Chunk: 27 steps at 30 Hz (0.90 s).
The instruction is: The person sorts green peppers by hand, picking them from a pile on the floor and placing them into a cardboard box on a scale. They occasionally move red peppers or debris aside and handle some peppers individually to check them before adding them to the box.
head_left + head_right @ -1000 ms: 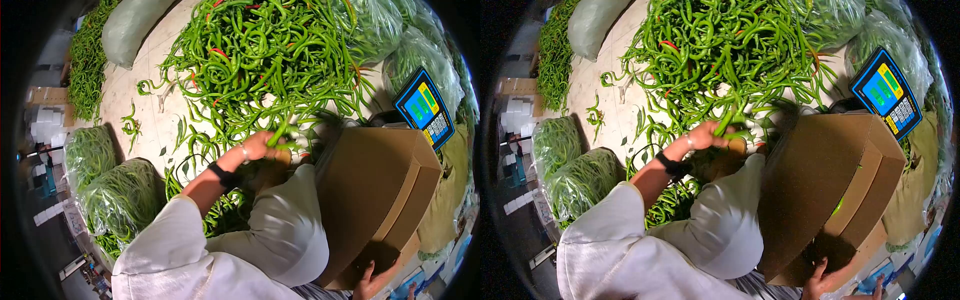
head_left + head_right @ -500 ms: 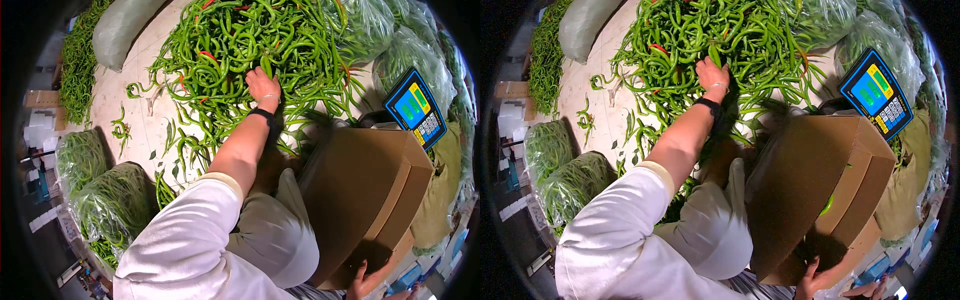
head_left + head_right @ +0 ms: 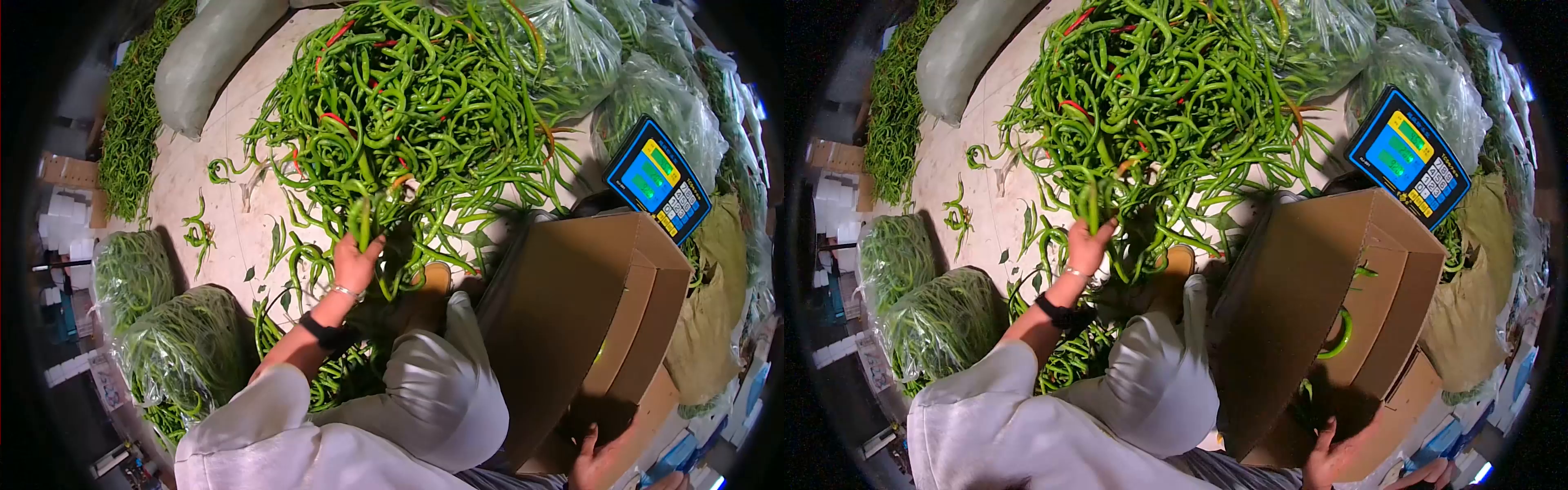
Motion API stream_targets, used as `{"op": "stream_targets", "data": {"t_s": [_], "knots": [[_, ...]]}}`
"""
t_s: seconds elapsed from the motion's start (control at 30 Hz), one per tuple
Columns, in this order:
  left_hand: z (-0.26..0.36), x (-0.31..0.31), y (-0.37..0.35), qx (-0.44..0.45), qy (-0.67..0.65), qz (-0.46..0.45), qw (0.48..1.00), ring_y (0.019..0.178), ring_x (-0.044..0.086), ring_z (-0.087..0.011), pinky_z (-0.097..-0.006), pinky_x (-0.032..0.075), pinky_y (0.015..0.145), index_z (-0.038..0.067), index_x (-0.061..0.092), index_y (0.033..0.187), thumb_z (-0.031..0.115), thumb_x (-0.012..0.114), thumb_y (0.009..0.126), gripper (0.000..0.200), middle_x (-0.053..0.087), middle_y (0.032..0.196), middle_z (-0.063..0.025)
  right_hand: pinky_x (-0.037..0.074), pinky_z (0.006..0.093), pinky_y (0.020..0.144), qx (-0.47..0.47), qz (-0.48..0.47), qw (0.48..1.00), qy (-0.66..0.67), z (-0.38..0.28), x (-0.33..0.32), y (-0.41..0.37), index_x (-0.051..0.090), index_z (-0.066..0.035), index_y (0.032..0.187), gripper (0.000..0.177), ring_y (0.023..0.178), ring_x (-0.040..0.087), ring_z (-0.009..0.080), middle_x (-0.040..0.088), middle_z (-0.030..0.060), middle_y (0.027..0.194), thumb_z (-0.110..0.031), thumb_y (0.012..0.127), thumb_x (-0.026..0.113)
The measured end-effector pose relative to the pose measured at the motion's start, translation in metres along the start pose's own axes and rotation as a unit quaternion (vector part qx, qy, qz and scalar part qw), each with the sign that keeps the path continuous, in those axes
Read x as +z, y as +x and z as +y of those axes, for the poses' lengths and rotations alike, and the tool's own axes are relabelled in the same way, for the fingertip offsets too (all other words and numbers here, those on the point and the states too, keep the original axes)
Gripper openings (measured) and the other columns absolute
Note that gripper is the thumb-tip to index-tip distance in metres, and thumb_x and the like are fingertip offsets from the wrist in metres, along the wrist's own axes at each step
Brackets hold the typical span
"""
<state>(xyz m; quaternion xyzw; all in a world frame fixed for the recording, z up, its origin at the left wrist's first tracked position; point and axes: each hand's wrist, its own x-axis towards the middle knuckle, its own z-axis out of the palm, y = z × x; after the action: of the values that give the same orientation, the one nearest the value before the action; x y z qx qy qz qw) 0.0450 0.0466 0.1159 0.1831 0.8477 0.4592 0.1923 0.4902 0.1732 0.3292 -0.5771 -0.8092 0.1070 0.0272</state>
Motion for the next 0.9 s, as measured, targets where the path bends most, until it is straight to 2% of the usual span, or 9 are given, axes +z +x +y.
{"op": "stream_targets", "data": {"t_s": [0.1,0.17,0.3,0.33,0.4,0.5,0.63,0.73,0.9], "knots": [[0.105,-0.019,0.03,0.111,-0.044,0.031,0.992,0.079,0.059,-0.0142,-0.0292,0.047,0.073,0.0,0.062,0.103,0.018,0.065,0.076,0.032,0.066,0.09,-0.0073,0.038,0.0372,0.094,-0.008,0.023,1.0,0.02,-0.021,-0.005,0.003,0.032,0.008,0.128,0.055,0.109,0.048,0.0351,0.047,0.0243,0.122,-0.027,0.09,0.052],[0.157,-0.01,0.069,0.194,-0.098,0.026,0.976,0.081,0.059,-0.0151,-0.029,0.047,0.075,0.0,0.059,0.109,0.017,0.066,0.073,0.04,0.066,0.092,-0.0087,0.024,0.0411,0.104,0.045,0.014,0.997,0.062,-0.031,-0.011,0.007,0.027,0.004,0.135,0.066,0.12,0.036,0.035,0.037,0.023,0.129,-0.013,0.08,0.058],[0.223,0.053,0.144,0.303,0.086,0.037,0.948,0.103,0.054,-0.0321,-0.0399,0.046,0.083,0.009,0.055,0.114,0.013,0.056,0.073,0.041,0.056,0.115,-0.0146,0.025,0.0404,0.103,0.011,0.018,0.995,-0.102,-0.028,-0.017,0.008,0.027,0.003,0.135,0.066,0.119,0.037,0.0338,0.038,0.0219,0.128,-0.014,0.08,0.059],[0.232,0.078,0.159,0.249,0.194,-0.013,0.949,0.105,0.054,-0.0319,-0.042,0.045,0.085,0.011,0.053,0.119,0.012,0.058,0.073,0.046,0.056,0.117,-0.0139,0.024,0.04,0.103,0.015,0.011,0.996,-0.088,-0.027,-0.017,0.007,0.027,0.004,0.135,0.066,0.12,0.036,0.0332,0.038,0.0217,0.129,-0.014,0.08,0.058],[0.216,0.119,0.193,0.195,0.297,-0.065,0.933,0.107,0.053,-0.0317,-0.0441,0.044,0.088,0.014,0.051,0.123,0.01,0.059,0.074,0.051,0.055,0.119,-0.0133,0.024,0.0395,0.104,0.023,0.006,0.997,-0.077,-0.023,-0.013,0.007,0.026,0.004,0.136,0.066,0.121,0.035,0.0325,0.037,0.0216,0.129,-0.014,0.08,0.058],[0.166,0.179,0.223,0.277,0.495,-0.094,0.818,0.117,0.042,-0.0333,-0.0578,0.039,0.084,0.028,0.054,0.117,0.005,0.058,0.077,0.046,0.037,0.134,-0.011,0.022,0.0391,0.104,0.034,0.02,0.999,0.012,-0.013,-0.007,0.005,0.025,0.005,0.135,0.066,0.122,0.034,0.0316,0.035,0.0214,0.131,-0.012,0.081,0.057],[0.152,0.193,0.226,0.305,0.51,-0.018,0.804,0.105,0.05,-0.0301,-0.0521,0.04,0.082,0.023,0.057,0.111,0.008,0.057,0.077,0.037,0.049,0.112,-0.0103,0.021,0.0385,0.105,0.051,0.012,0.996,0.07,-0.015,-0.005,0.008,0.023,0.006,0.135,0.064,0.123,0.033,0.0318,0.033,0.0218,0.132,-0.009,0.082,0.055],[0.132,0.186,0.234,0.419,0.484,-0.01,0.768,0.093,0.056,-0.0281,-0.0486,0.04,0.077,0.022,0.058,0.104,0.013,0.056,0.076,0.029,0.054,0.098,-0.0084,0.024,0.04,0.104,0.065,0.035,0.995,0.069,-0.014,-0.004,0.007,0.029,0.005,0.133,0.062,0.122,0.034,0.0328,0.037,0.0212,0.13,-0.018,0.083,0.058],[0.158,0.127,0.205,0.397,0.36,-0.068,0.841,0.085,0.057,-0.0349,-0.0432,0.047,0.071,0.016,0.055,0.103,0.007,0.061,0.065,0.04,0.055,0.094,-0.0131,0.025,0.0373,0.103,0.05,0.01,0.992,0.112,-0.026,-0.013,0.012,0.024,0.005,0.135,0.062,0.121,0.036,0.0333,0.035,0.0224,0.131,-0.006,0.082,0.054]]}}
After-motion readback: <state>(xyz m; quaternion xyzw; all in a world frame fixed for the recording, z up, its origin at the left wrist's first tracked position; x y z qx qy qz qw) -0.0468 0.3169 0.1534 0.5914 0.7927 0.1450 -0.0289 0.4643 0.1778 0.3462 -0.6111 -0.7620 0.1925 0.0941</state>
